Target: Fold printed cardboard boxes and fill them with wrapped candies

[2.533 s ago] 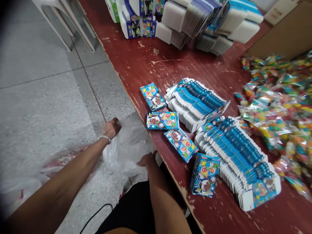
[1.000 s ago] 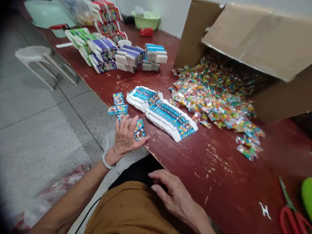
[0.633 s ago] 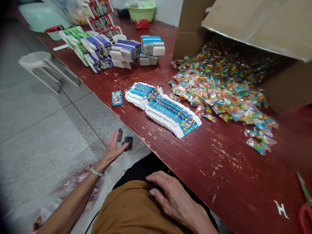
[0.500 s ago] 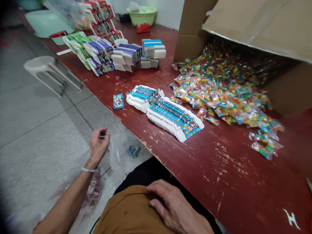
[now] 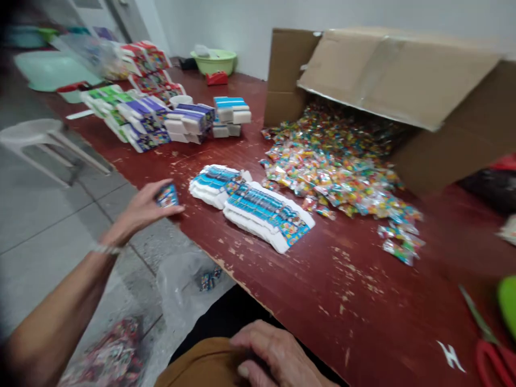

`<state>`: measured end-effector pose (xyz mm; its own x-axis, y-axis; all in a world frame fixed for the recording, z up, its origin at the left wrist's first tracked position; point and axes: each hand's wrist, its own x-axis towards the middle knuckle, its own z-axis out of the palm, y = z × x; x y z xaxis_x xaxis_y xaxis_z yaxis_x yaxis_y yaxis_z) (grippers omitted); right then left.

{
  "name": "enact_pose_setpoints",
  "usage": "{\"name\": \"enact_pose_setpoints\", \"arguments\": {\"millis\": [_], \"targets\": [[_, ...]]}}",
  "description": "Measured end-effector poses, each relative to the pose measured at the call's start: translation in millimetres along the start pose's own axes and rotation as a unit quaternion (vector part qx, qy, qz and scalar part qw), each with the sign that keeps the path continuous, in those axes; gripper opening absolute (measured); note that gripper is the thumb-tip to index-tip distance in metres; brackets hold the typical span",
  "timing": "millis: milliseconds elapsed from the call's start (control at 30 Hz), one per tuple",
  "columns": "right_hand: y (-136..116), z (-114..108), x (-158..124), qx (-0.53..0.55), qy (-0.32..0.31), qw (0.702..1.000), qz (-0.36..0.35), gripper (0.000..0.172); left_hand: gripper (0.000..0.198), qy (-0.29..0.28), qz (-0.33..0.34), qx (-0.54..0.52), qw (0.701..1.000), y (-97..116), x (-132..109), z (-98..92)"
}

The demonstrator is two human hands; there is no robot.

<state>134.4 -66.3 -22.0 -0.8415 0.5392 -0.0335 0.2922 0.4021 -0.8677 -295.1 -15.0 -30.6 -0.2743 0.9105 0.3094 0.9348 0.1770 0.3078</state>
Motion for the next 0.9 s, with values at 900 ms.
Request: {"name": "enact_pose_setpoints", "arguments": {"millis": [900], "targets": [[112.9,-125.3,54.2,-0.445,0.362,0.789,0.22,0.049,0.051,-0.015,0.21,0.043,0.977,254.8,-34.8,88.1]]}}
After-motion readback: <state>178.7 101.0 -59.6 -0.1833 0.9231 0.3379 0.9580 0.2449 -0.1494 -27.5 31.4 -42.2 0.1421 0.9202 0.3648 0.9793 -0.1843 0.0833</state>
